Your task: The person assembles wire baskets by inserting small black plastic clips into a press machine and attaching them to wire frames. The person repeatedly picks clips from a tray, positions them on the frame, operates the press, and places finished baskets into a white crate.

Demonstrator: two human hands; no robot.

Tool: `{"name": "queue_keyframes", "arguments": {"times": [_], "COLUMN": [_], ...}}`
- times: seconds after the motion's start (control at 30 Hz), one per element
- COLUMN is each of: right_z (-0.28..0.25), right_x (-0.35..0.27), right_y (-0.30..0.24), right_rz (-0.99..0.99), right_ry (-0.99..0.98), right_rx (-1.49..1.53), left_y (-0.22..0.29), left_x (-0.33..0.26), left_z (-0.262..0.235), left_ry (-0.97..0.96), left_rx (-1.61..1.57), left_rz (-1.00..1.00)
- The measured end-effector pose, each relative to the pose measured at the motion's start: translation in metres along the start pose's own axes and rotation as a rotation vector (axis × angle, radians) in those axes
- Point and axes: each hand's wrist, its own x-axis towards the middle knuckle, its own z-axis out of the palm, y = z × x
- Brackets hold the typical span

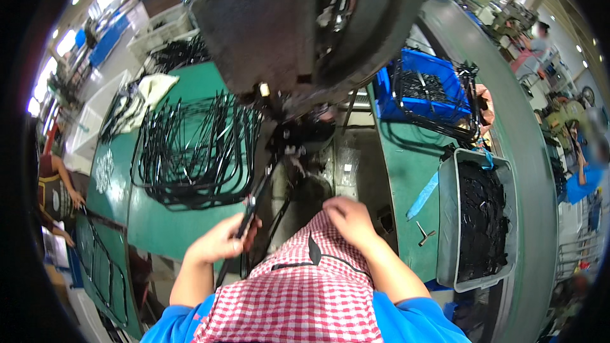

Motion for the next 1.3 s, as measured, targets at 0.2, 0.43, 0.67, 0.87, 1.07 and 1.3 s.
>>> {"name": "queue_keyframes", "arguments": {"times": [0.2, 0.43, 0.67, 0.87, 1.07, 1.3], "right_z": [-0.025, -0.068, -0.108, -0.235, -0.355, -0.409], "right_x": [-0.046, -0.040, -0.076, -0.101, -0.022, 0.098], "right_y": [-0.033, -0.088, -0.085, -0.018, 0.100, 0.264], "right_rz": [0.006, -0.354, -0.347, -0.856, 0.017, 0.099], "right_ry": [-0.215, -0.307, 0.648, 0.486, 1.619, 1.234], "right_rx": [0.184, 0.232, 0.585, 1.063, 0.681, 0.598], "left_y": [0.042, 0.180, 0.220, 0.136, 0.120, 0.072], "left_x": [0.004, 0.118, 0.227, 0.377, 0.439, 0.496], "left_z": [0.010, 0.081, 0.214, 0.166, 0.168, 0.129], "left_ry": [-0.408, -0.545, -0.382, 0.183, 0.116, 0.507], "left_rx": [-0.003, 0.580, 0.420, -0.165, -0.577, 0.078], "left_rz": [0.054, 0.626, 1.055, 0.604, 0.365, 0.369]}}
